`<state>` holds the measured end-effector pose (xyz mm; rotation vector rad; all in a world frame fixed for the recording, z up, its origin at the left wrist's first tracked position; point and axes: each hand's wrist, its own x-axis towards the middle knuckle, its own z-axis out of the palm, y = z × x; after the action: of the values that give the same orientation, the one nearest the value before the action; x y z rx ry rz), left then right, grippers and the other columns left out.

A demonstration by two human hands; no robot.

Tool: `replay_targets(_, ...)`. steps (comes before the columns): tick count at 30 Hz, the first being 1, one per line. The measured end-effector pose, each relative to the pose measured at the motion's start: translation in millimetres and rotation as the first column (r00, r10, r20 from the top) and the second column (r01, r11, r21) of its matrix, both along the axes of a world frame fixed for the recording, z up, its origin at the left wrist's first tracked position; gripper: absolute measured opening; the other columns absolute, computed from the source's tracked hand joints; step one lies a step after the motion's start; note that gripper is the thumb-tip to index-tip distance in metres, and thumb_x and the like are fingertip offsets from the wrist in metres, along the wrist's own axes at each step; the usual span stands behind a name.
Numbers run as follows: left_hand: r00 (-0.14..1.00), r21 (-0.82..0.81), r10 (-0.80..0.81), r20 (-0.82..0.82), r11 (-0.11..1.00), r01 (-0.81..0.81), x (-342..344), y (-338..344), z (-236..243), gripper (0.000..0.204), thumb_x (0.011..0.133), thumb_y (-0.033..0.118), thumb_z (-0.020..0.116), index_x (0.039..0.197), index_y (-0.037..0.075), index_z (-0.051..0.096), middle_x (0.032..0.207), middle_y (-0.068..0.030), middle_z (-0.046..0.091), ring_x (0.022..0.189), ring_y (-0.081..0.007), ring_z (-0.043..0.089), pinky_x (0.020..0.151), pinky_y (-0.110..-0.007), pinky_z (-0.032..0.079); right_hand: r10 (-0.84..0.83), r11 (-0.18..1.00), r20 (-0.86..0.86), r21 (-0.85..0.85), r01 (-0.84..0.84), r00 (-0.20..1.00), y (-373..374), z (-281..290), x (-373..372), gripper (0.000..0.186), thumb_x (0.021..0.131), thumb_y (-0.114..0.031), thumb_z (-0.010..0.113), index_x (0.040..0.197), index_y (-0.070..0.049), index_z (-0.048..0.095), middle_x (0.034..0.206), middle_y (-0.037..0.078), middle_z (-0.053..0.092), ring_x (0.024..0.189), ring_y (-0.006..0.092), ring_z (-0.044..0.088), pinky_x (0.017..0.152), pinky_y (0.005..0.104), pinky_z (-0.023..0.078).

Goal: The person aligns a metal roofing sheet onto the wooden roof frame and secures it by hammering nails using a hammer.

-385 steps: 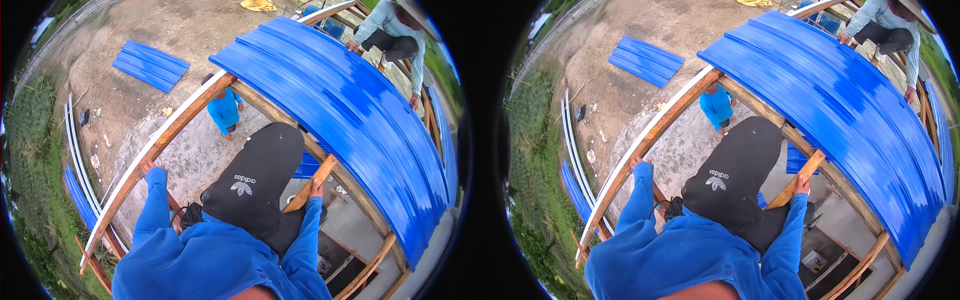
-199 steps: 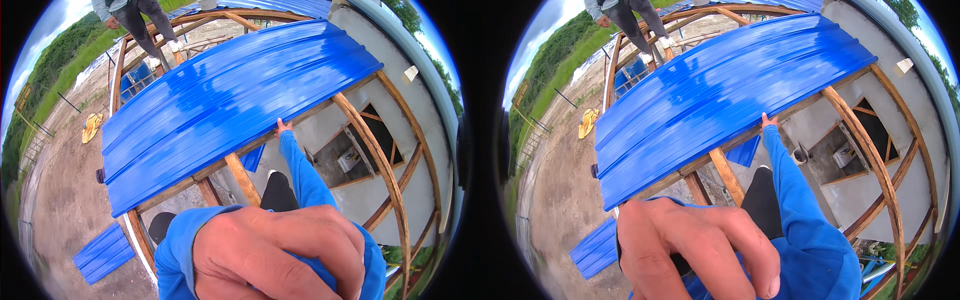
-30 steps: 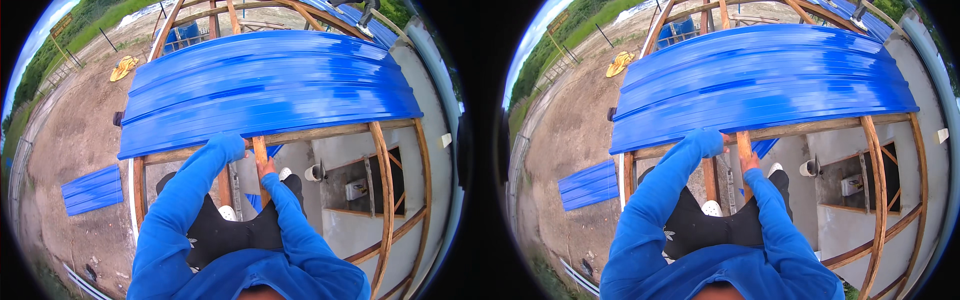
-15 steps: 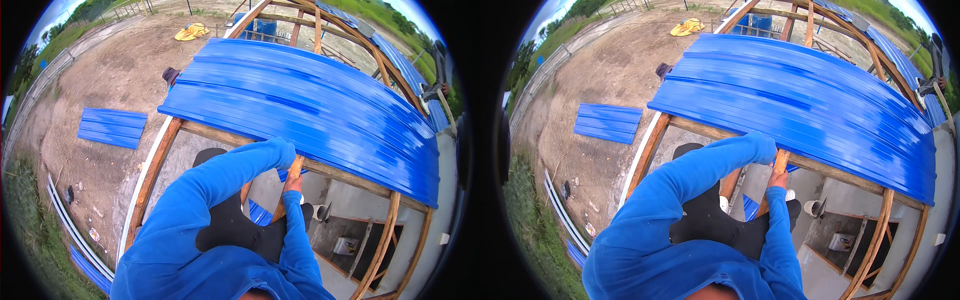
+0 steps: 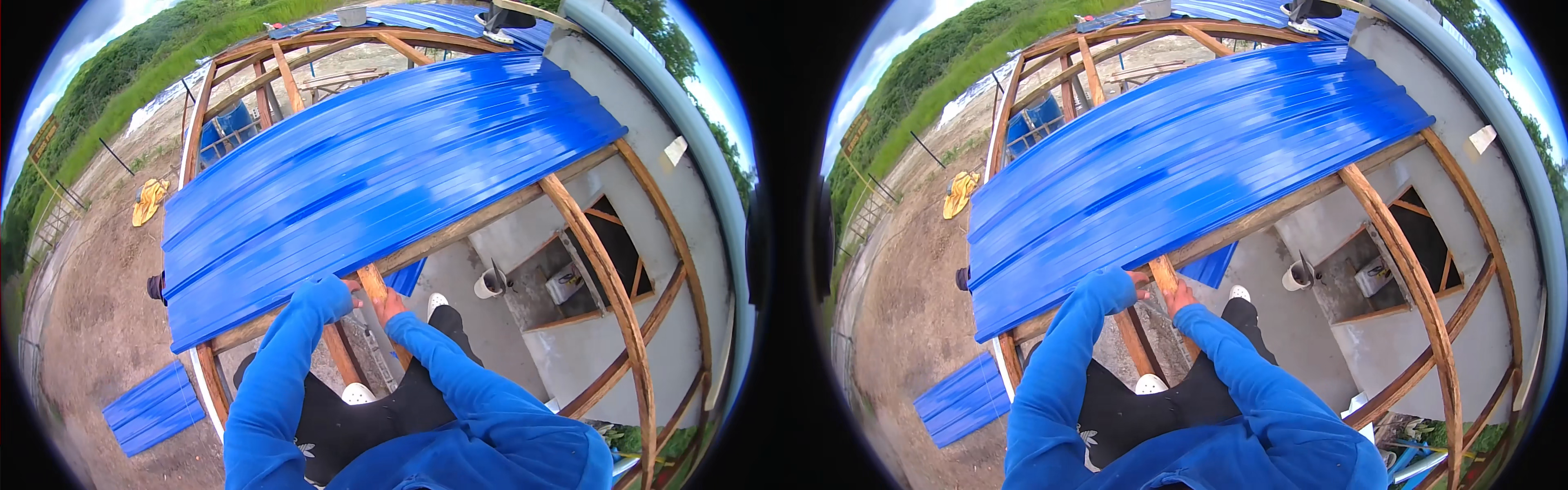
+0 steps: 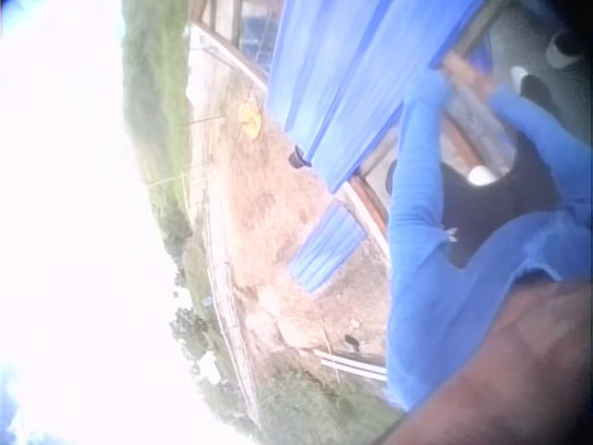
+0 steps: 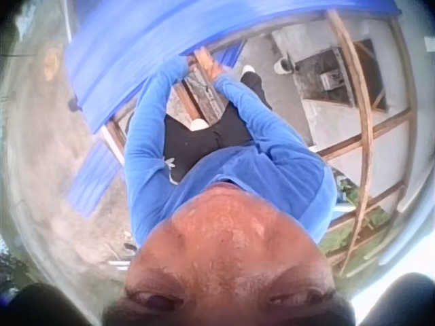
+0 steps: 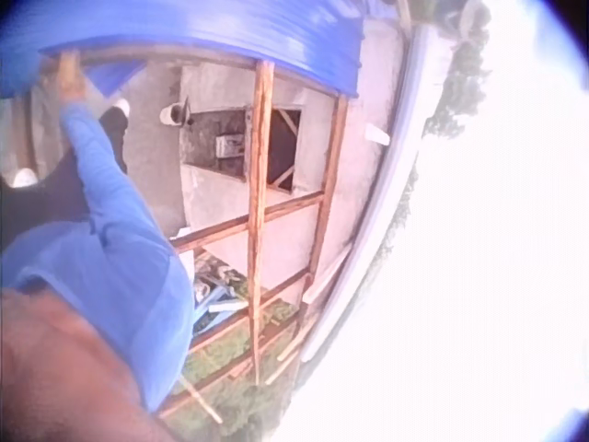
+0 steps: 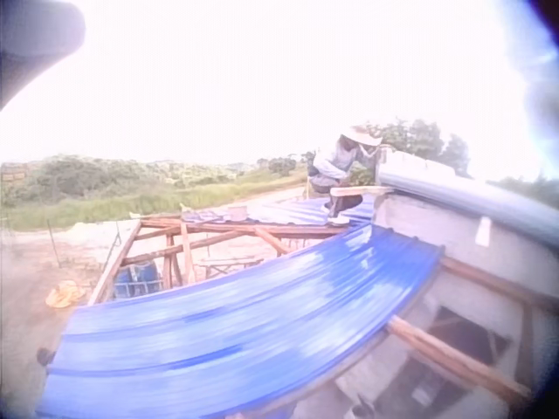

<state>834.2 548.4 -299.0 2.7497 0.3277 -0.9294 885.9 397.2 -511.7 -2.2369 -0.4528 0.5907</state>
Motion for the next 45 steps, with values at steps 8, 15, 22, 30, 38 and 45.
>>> replay_targets(8, 0.999, 0.008, -0.036, -0.004, 0.999, 0.036, 1, 1, -2, 0.055, 0.089, 0.053, 0.049, 0.133, 0.02, 0.048, 0.124, -0.0125, 0.057, 0.114, -0.0329, 0.054, 0.095, -0.045, 0.044, -0.035, 0.999, 0.066, 0.026, 0.033, 0.997, -2, -4, -2, 0.06, 0.089, -0.044, 0.049, 0.134, -0.007, 0.031, 0.117, 0.031, 0.05, 0.1, 0.0492, 0.055, 0.087, 0.0535, 0.044)
replay_targets(15, 0.999, -0.015, -0.033, 0.024, 0.999, 0.034, 0, 3, -4, 0.056, 0.088, 0.054, 0.05, 0.132, 0.019, 0.049, 0.122, -0.0131, 0.059, 0.111, -0.0335, 0.056, 0.093, -0.045, 0.045, 0.0, 1.0, -0.05, -0.017, 0.0, 0.999, -1, 9, -1, 0.064, 0.09, -0.044, 0.048, 0.137, -0.004, 0.03, 0.127, 0.031, 0.046, 0.111, 0.0478, 0.05, 0.095, 0.0501, 0.041)
replay_targets(22, 1.0, -0.004, 0.006, -0.019, 1.0, -0.006, 2, -1, 0, 0.056, 0.088, 0.054, 0.051, 0.132, 0.021, 0.049, 0.121, -0.0131, 0.06, 0.109, -0.033, 0.057, 0.093, -0.044, 0.045, 0.003, 0.999, -0.077, -0.038, -0.006, 0.997, -1, 25, -2, 0.066, 0.09, -0.044, 0.048, 0.138, -0.004, 0.029, 0.127, 0.031, 0.045, 0.112, 0.0471, 0.05, 0.096, 0.0487, 0.04)
replay_targets(30, 1.0, -0.019, -0.018, 0.0, 1.0, 0.018, 1, 0, -5, 0.055, 0.088, 0.052, 0.051, 0.132, 0.02, 0.049, 0.121, -0.0128, 0.06, 0.11, -0.0328, 0.057, 0.093, -0.044, 0.045, -0.01, 1.0, 0.008, 0.004, 0.01, 1.0, 1, -5, -3, 0.065, 0.09, -0.044, 0.049, 0.137, -0.005, 0.029, 0.123, 0.03, 0.047, 0.107, 0.0475, 0.052, 0.092, 0.0497, 0.043)
replay_targets(38, 1.0, -0.014, -0.031, 0.005, 0.999, 0.031, 1, -1, -4, 0.054, 0.089, 0.052, 0.051, 0.132, 0.019, 0.05, 0.12, -0.0129, 0.06, 0.109, -0.0326, 0.057, 0.092, -0.043, 0.045, -0.034, 0.999, 0.028, 0.02, 0.033, 0.999, 0, -7, -4, 0.063, 0.089, -0.044, 0.051, 0.135, -0.006, 0.03, 0.118, 0.03, 0.05, 0.101, 0.0483, 0.055, 0.088, 0.0523, 0.044)
replay_targets(45, 0.999, -0.035, -0.029, 0.012, 0.999, 0.03, 2, 3, -11, 0.054, 0.088, 0.051, 0.053, 0.131, 0.018, 0.051, 0.118, -0.0121, 0.062, 0.107, -0.0322, 0.059, 0.091, -0.042, 0.046, 0.006, 0.999, -0.005, -0.041, -0.007, 1.0, -1, 15, -4, 0.063, 0.091, -0.043, 0.049, 0.136, -0.004, 0.031, 0.125, 0.029, 0.046, 0.11, 0.0463, 0.051, 0.093, 0.0495, 0.042)
